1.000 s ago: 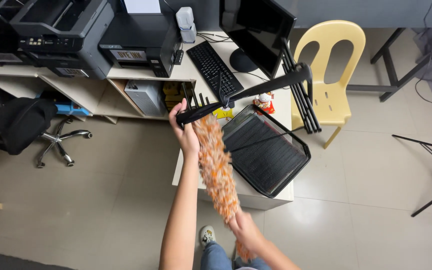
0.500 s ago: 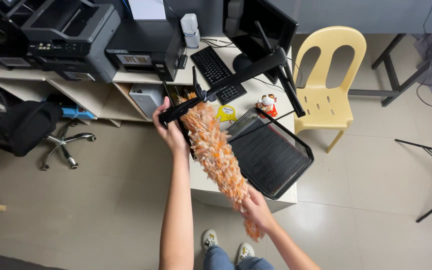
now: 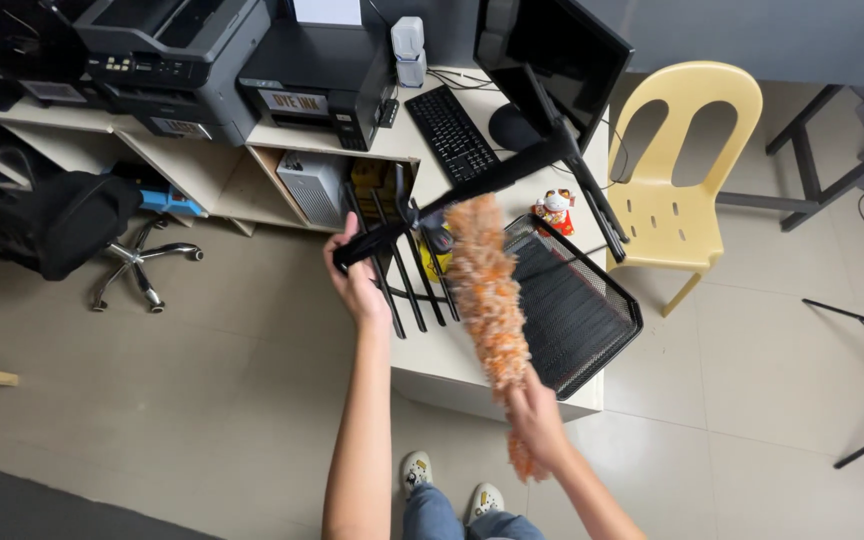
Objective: The person uses an orange duster to clean a black metal wire rack and several black mesh trays. They wipe the rack's frame and mesh bottom, then dust the trays individually, flipping them over to clean both sides before placing them back on the desk.
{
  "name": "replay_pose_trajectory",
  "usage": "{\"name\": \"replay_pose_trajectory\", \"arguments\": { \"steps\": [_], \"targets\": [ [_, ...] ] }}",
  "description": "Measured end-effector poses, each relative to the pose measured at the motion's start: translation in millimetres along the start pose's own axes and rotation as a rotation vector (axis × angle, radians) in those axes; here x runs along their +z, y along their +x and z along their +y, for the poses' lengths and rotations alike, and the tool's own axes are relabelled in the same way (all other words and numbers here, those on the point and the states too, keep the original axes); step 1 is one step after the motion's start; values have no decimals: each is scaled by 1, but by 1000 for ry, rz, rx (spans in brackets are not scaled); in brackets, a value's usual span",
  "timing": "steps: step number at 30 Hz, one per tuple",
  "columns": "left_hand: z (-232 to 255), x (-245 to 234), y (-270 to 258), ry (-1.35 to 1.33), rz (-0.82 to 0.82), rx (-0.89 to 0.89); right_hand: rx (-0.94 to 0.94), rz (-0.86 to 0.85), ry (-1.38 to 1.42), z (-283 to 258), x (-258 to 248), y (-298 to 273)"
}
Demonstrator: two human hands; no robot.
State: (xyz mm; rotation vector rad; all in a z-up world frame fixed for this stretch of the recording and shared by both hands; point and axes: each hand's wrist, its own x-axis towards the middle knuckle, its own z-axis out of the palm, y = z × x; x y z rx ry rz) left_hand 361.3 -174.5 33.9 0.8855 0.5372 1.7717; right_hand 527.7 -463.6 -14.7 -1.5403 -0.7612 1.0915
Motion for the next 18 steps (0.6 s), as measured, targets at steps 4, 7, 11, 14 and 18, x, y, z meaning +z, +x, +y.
{"name": "replay_pose_trajectory", "arguments": {
  "steps": [4, 7, 11, 14, 18],
  "targets": [
    [-12, -8, -24, 76, 31, -4, -303, -138, -307, -39, 24, 2],
    [18, 15, -36, 52, -23, -34, -345, -155, -399, -45, 24, 22],
    [37, 26, -45, -33, -125, -76, 61, 46, -288, -34, 24, 23],
    [36, 29, -48, 8, -93, -96, -200, -21, -337, -24, 36, -6],
    [48, 42, -49, -23, -97, -76, -600, -94, -386, 7, 35, -10]
  ]
}}
